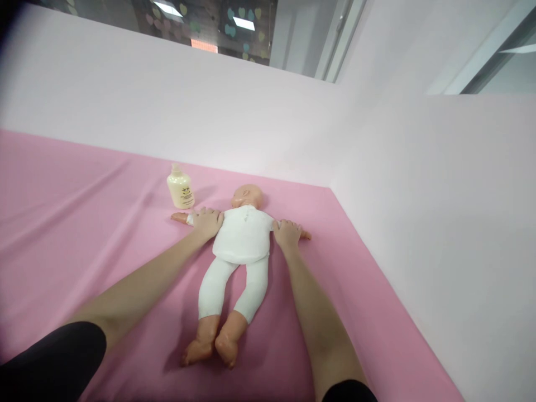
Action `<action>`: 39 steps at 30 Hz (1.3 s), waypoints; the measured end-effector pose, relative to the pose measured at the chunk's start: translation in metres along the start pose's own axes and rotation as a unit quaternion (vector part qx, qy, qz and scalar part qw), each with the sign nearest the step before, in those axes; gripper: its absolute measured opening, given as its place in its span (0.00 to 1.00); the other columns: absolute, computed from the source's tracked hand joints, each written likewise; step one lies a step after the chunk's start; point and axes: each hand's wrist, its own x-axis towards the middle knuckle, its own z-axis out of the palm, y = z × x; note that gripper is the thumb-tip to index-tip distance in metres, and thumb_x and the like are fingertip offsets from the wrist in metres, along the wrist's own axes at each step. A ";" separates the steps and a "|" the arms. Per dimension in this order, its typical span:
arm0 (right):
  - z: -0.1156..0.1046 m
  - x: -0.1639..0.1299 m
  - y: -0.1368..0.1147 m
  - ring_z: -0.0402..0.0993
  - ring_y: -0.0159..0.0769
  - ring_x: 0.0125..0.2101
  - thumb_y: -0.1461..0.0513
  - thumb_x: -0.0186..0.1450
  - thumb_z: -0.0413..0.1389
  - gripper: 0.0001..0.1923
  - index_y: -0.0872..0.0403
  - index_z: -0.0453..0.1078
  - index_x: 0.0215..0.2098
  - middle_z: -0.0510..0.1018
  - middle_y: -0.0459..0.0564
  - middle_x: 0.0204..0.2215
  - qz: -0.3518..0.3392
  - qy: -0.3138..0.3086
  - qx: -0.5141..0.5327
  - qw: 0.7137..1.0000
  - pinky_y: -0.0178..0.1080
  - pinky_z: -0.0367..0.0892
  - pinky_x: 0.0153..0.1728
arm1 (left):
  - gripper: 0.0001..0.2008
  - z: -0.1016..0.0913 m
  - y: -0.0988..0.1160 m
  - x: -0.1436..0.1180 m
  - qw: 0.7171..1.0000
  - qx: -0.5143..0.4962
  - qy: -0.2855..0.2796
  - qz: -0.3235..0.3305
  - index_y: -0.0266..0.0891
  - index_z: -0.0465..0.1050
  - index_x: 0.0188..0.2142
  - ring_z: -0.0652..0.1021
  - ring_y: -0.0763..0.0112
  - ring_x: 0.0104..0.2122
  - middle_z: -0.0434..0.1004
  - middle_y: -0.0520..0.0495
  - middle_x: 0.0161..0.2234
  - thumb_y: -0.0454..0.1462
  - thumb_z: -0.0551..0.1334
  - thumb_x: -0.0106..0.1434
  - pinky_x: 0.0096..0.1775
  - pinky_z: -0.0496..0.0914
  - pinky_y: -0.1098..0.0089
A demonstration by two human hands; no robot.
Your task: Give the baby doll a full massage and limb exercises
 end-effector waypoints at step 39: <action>-0.010 -0.002 -0.030 0.62 0.39 0.57 0.57 0.71 0.33 0.25 0.55 0.57 0.61 0.69 0.55 0.57 -0.127 -0.075 0.151 0.977 0.45 0.50 0.58 | 0.26 -0.015 0.026 -0.004 0.985 -0.121 -0.100 0.078 0.32 0.57 0.59 0.63 0.56 0.60 0.62 0.34 0.60 0.43 0.38 0.70 0.59 0.51 0.49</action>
